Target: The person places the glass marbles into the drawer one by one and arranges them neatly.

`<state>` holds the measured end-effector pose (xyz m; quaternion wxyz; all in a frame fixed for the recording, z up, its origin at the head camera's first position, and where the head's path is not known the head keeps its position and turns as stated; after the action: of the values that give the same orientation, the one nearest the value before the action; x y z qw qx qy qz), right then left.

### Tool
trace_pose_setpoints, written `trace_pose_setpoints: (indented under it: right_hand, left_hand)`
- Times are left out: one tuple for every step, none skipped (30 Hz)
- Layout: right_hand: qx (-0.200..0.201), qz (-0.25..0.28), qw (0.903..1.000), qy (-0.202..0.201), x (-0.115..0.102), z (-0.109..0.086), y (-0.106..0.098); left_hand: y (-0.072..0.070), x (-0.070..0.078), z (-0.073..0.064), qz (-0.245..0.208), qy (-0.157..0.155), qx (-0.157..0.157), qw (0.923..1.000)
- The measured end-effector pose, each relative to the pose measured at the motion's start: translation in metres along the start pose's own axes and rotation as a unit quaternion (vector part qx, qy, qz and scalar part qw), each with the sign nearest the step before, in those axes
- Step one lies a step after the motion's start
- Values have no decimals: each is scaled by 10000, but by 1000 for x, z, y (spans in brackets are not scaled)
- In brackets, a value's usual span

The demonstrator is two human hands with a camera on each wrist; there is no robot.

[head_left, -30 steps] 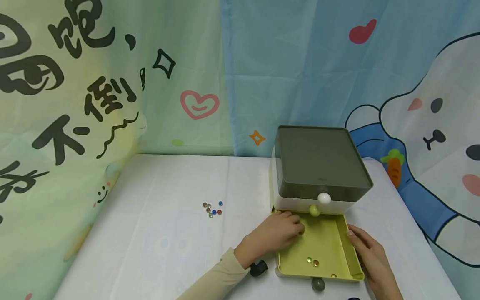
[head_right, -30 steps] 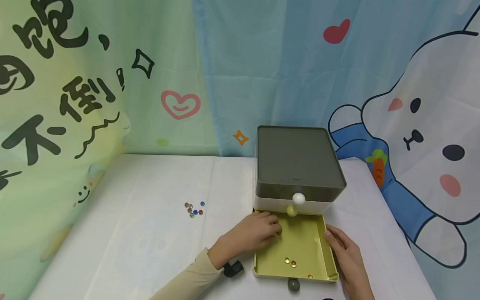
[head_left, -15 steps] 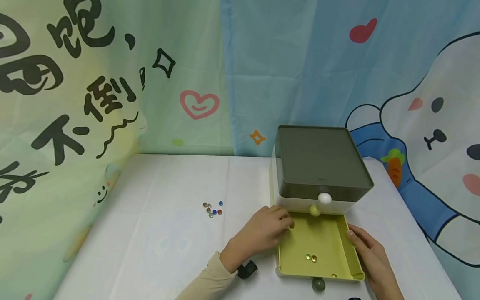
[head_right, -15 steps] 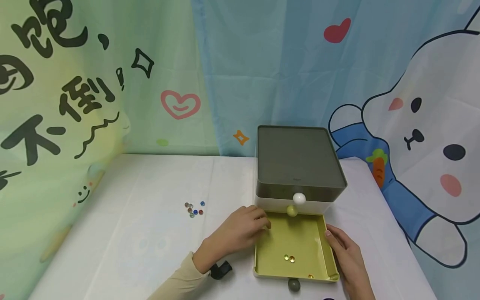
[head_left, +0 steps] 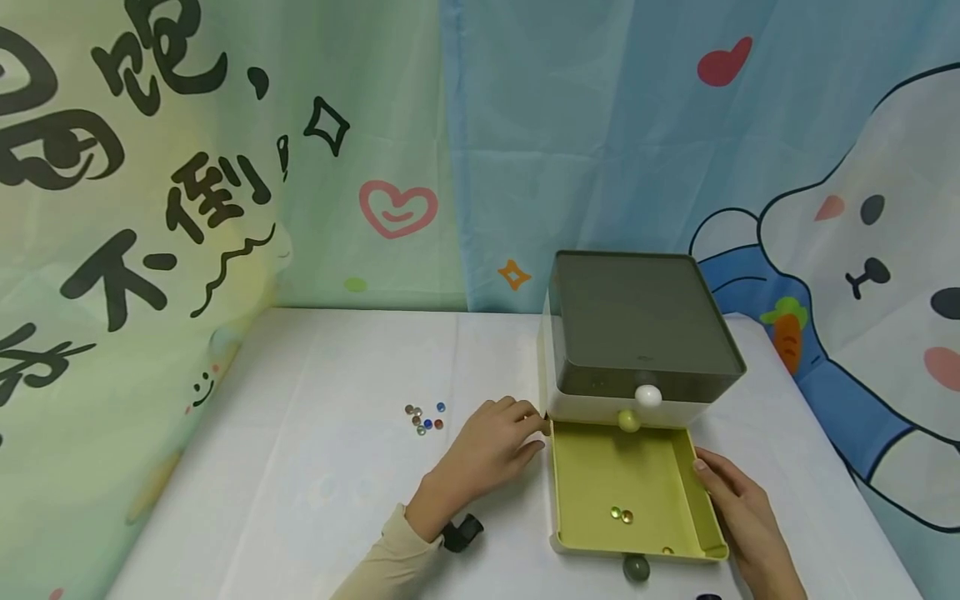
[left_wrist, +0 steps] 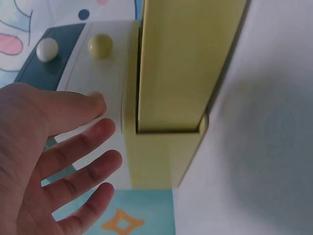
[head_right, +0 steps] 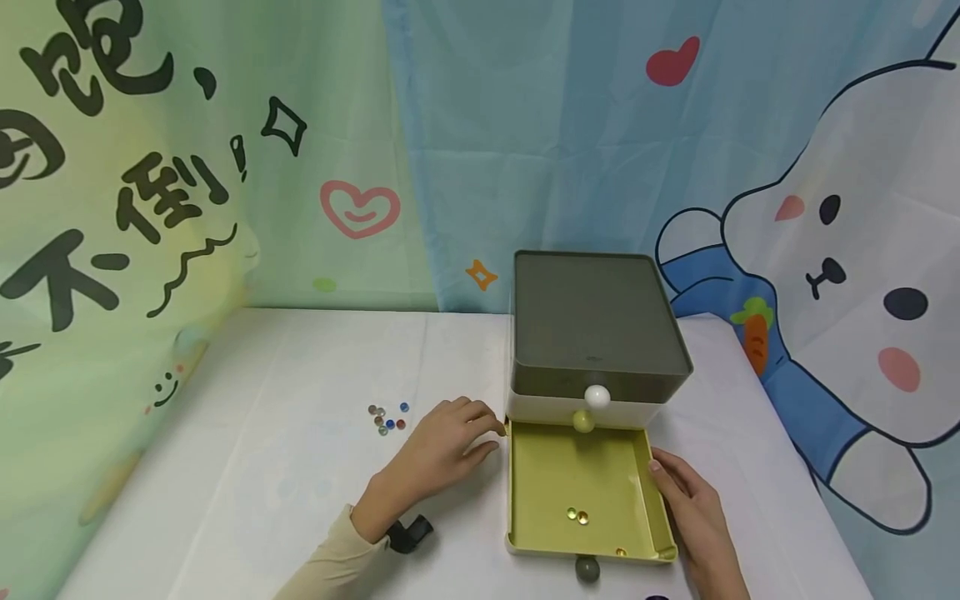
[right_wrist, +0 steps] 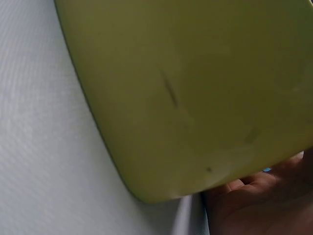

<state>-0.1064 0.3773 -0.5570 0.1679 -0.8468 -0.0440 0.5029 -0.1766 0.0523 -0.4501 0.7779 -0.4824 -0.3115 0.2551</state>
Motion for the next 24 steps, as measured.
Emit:
trace_pose_setpoints:
  right_hand:
    - [13,-12,10000,-8,0,0,0]
    - [27,-8,10000,-20,0,0,0]
    - [36,-7,10000,-30,-1,-1,0]
    - [41,-3,10000,-34,-1,-1,0]
    - [54,-2,10000,-40,-1,-1,0]
    - [58,13,10000,-40,-1,-1,1]
    - [50,21,10000,-43,-1,-1,1]
    - [43,21,10000,-51,-1,-1,1]
    - [34,8,10000,-58,-1,-1,1]
    - [29,2,10000,-69,-2,-1,0]
    - [35,1,10000,-88,-2,-1,0]
    - [40,-5,9999,-104,-2,-1,0]
    - [50,-9,9999,-125,-1,-1,0]
    - [60,-8,9999,-142,-1,-1,0]
    - [70,2,9999,-157,-1,-1,0]
    - [90,12,9998,-176,-1,-1,-1]
    - [108,27,9998,-190,0,-1,-1]
    - [120,30,9997,-192,0,-2,-1]
    - [130,36,9997,-198,0,-2,-1]
    - [138,45,9997,-208,0,-2,-1]
    - [148,54,9996,-221,1,-2,-1]
    - [157,52,9996,-221,1,-2,-1]
    - [162,61,9996,-231,1,-2,-2]
    - [167,60,9996,-239,1,-2,-2]
  left_hand:
    - [-1,-3,-1,-8,-39,4,10000]
    - [-1,-6,-2,-23,-83,-3,10000]
    - [-2,-8,-3,-53,-127,-9,9999]
    - [-3,-11,-4,-73,-173,-18,9998]
    - [-4,-14,-5,-104,-213,-19,9997]
    - [-5,-17,-6,-128,-257,-15,9996]
    - [-5,-19,-7,-158,-306,-6,9994]
    - [-6,-22,-9,-170,-364,2,9992]
    - [-7,-26,-10,-174,-427,8,9989]
    - [-7,-29,-11,-177,-494,14,9986]
    - [-8,-32,-13,-189,-562,20,9982]
    - [-9,-36,-15,-186,-628,25,9978]
    - [-9,-39,-17,-199,-688,31,9974]
    - [-9,-42,-19,-204,-745,26,9970]
    - [-9,-45,-21,-243,-789,16,9966]
    - [-9,-48,-23,-279,-828,10,9962]
    - [-9,-51,-25,-305,-865,12,9958]
    - [-10,-54,-28,-331,-900,19,9954]
    - [-10,-57,-30,-350,-940,29,9950]
    - [-11,-60,-32,-349,-979,38,9946]
    - [-11,-63,-34,-343,-1026,53,9941]
    - [-12,-66,-36,-313,-1085,55,9936]
    - [-13,-69,-39,-295,-1160,52,9928]
    - [-13,-72,-41,-288,-1235,45,9919]
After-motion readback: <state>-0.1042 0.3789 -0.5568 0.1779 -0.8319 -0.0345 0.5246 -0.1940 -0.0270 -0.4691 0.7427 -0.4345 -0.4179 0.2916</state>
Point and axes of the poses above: each hand's wrist, its own z-axis towards the middle knuckle, its own y-axis out of the palm, x = y × z, the point moved 7 cm from there along z, towards the middle knuckle, and after that the axes turned 8 degrees about -y, right-handed, at the moved point
